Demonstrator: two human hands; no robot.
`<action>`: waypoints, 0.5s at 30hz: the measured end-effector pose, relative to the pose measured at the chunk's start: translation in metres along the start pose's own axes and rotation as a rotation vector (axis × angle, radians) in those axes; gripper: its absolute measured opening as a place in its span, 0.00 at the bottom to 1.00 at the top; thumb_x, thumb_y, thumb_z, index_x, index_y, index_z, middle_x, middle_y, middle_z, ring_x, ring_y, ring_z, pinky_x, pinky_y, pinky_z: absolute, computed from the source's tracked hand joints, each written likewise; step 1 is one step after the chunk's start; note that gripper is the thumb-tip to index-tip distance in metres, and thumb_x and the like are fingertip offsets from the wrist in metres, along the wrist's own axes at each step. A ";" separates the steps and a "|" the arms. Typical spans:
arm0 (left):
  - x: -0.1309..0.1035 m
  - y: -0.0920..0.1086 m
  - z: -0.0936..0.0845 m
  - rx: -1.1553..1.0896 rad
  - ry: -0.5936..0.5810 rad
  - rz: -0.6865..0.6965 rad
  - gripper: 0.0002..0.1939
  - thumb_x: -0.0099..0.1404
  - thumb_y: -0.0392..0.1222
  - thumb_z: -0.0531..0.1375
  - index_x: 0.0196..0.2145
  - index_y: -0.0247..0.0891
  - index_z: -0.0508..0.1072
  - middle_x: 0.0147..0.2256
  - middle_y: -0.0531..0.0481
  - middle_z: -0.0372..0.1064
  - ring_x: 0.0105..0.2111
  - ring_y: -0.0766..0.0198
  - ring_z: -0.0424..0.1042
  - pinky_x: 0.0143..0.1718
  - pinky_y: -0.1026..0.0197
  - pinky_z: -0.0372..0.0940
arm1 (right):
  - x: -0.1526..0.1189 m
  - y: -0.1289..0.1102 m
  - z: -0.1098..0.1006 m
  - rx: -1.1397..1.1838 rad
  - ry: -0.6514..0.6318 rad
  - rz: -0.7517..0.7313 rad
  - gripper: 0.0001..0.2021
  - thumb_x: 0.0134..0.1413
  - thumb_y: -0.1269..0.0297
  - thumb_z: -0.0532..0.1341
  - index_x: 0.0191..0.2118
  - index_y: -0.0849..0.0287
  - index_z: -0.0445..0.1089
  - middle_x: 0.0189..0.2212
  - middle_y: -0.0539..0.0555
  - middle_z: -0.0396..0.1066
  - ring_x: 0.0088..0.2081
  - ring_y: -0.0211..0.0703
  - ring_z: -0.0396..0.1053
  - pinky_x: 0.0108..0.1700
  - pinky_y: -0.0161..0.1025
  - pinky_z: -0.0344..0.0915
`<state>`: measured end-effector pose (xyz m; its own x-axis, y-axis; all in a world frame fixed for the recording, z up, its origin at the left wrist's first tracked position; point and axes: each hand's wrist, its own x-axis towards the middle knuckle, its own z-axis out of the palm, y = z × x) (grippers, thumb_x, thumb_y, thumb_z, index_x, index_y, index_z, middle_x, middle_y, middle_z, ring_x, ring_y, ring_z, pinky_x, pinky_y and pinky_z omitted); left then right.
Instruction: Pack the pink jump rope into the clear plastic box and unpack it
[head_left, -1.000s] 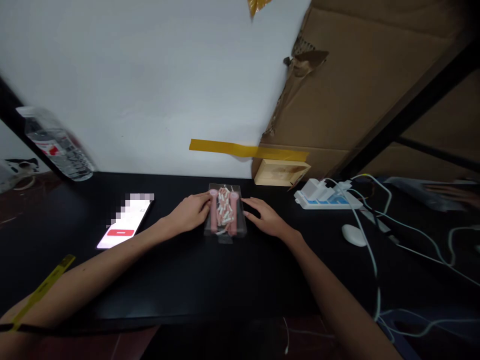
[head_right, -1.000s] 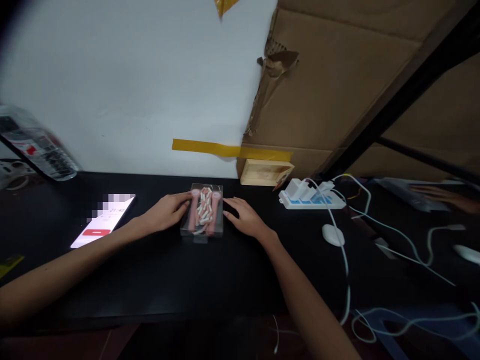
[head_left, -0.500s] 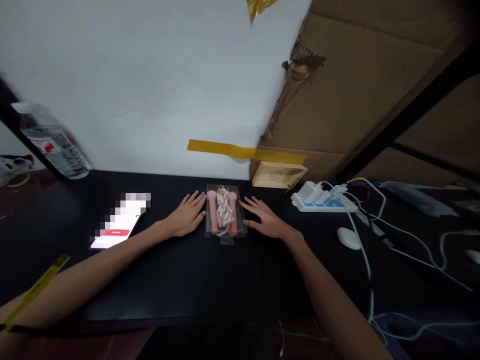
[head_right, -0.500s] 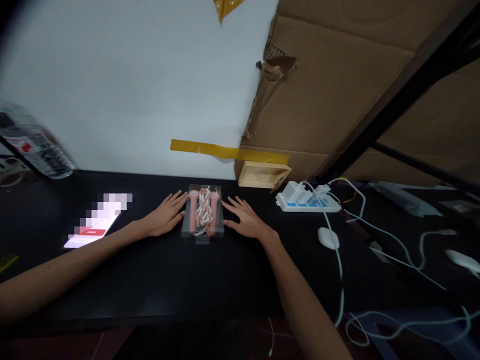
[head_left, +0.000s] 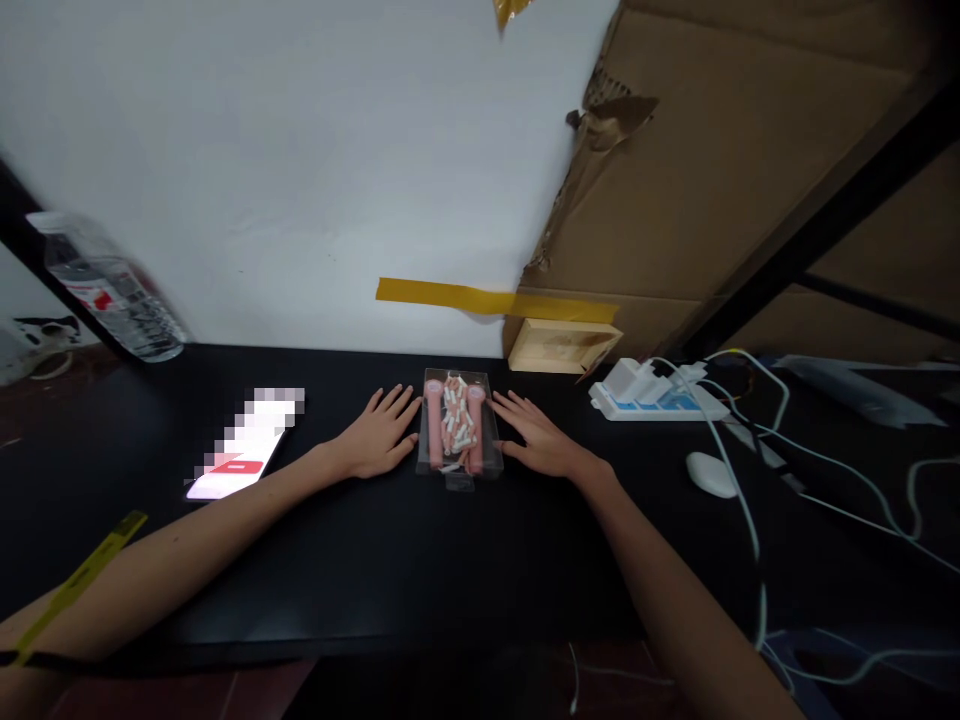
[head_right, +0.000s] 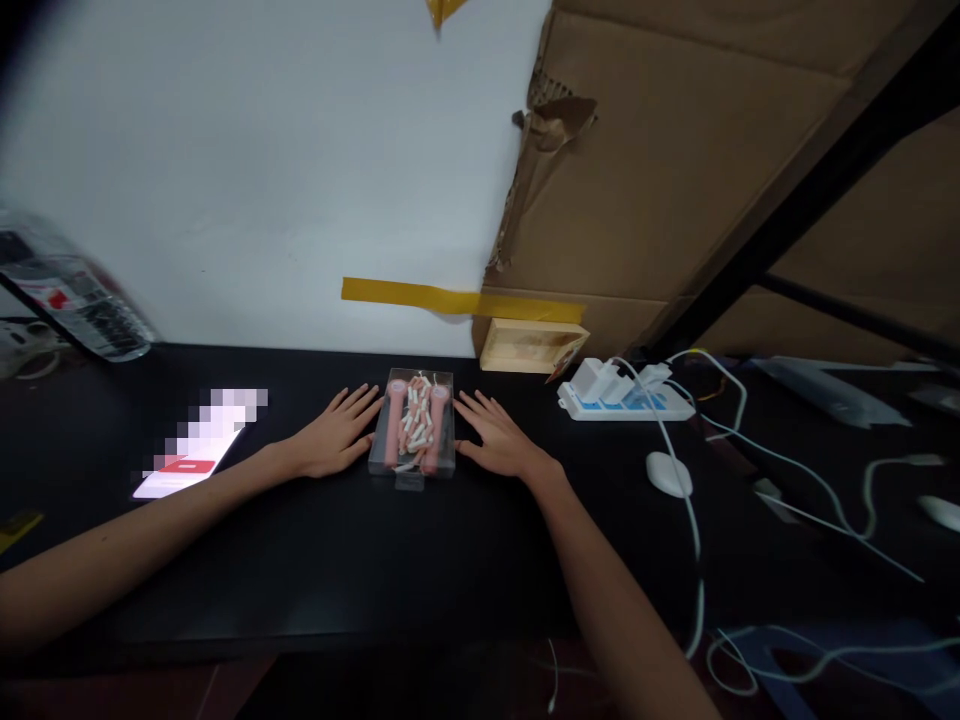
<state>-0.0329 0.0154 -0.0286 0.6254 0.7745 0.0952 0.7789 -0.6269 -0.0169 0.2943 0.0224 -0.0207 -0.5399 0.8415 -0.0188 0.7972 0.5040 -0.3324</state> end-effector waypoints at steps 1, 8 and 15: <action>0.000 -0.001 0.001 -0.003 0.009 0.001 0.34 0.74 0.53 0.42 0.69 0.29 0.50 0.70 0.34 0.45 0.70 0.44 0.41 0.67 0.41 0.40 | 0.000 -0.001 0.000 -0.009 -0.003 0.003 0.38 0.64 0.48 0.56 0.73 0.51 0.42 0.73 0.55 0.40 0.73 0.58 0.35 0.72 0.59 0.37; 0.000 -0.003 0.003 -0.054 0.039 0.013 0.34 0.74 0.55 0.42 0.69 0.32 0.50 0.69 0.34 0.45 0.70 0.43 0.42 0.67 0.39 0.40 | -0.001 -0.003 -0.002 -0.016 -0.001 -0.003 0.38 0.64 0.53 0.57 0.73 0.54 0.41 0.73 0.57 0.41 0.73 0.58 0.36 0.72 0.59 0.38; 0.000 0.000 0.001 -0.100 0.059 0.004 0.36 0.72 0.57 0.44 0.68 0.31 0.52 0.69 0.32 0.45 0.70 0.41 0.42 0.67 0.38 0.40 | 0.000 0.006 0.003 0.023 0.049 -0.054 0.38 0.63 0.57 0.57 0.73 0.50 0.39 0.73 0.54 0.42 0.72 0.59 0.39 0.71 0.63 0.41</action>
<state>-0.0332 0.0154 -0.0294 0.6224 0.7674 0.1542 0.7660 -0.6376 0.0815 0.2983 0.0243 -0.0253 -0.5673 0.8222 0.0460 0.7606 0.5445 -0.3535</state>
